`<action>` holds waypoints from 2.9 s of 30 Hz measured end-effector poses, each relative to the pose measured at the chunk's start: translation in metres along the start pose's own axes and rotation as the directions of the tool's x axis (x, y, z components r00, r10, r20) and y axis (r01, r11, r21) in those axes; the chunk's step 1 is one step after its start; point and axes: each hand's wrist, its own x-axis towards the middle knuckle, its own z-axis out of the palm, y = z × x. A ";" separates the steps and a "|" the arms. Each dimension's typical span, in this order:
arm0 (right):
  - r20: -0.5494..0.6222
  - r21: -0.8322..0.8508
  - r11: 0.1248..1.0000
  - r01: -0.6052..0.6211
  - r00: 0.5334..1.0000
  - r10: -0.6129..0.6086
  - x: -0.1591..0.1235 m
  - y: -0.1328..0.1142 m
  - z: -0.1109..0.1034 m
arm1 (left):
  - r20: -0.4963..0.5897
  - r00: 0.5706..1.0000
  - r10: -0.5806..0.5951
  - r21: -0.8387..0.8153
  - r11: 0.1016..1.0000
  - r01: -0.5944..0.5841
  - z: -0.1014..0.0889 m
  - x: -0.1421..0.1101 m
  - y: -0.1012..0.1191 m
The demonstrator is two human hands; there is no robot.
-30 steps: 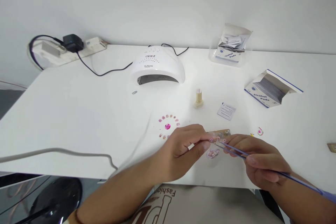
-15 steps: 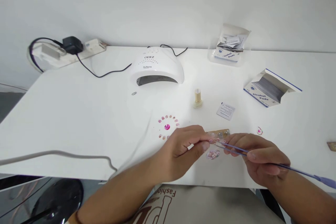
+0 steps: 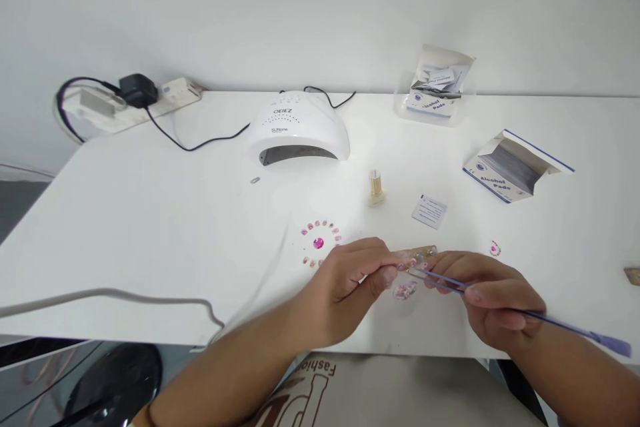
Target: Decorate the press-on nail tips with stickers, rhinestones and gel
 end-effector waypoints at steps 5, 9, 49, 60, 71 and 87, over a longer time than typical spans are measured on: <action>0.064 0.125 0.990 0.059 0.996 -0.067 0.018 -0.007 0.005 | 0.016 1.000 -0.025 -0.040 0.999 0.026 0.001 -0.001 -0.001; 0.044 0.138 0.990 0.038 0.998 -0.045 0.019 -0.007 0.005 | 0.021 0.999 -0.042 -0.051 0.998 0.043 0.001 -0.001 0.000; -0.193 0.126 0.991 0.044 0.981 -0.019 0.013 -0.001 0.014 | 0.015 0.963 -0.268 -0.174 0.948 0.266 0.004 0.001 0.003; -0.162 0.147 0.989 0.031 0.987 -0.007 0.013 -0.003 0.013 | 0.015 0.942 -0.336 -0.074 0.939 0.337 0.007 0.002 0.007; -0.159 0.177 0.984 -0.017 0.986 0.045 0.012 -0.005 0.014 | 0.039 0.937 -0.347 -0.029 0.937 0.348 0.006 0.006 0.005; -0.147 -0.072 0.997 -0.008 0.989 -0.003 0.012 0.002 0.007 | -0.423 0.755 -0.501 0.026 0.826 0.563 -0.072 -0.018 -0.019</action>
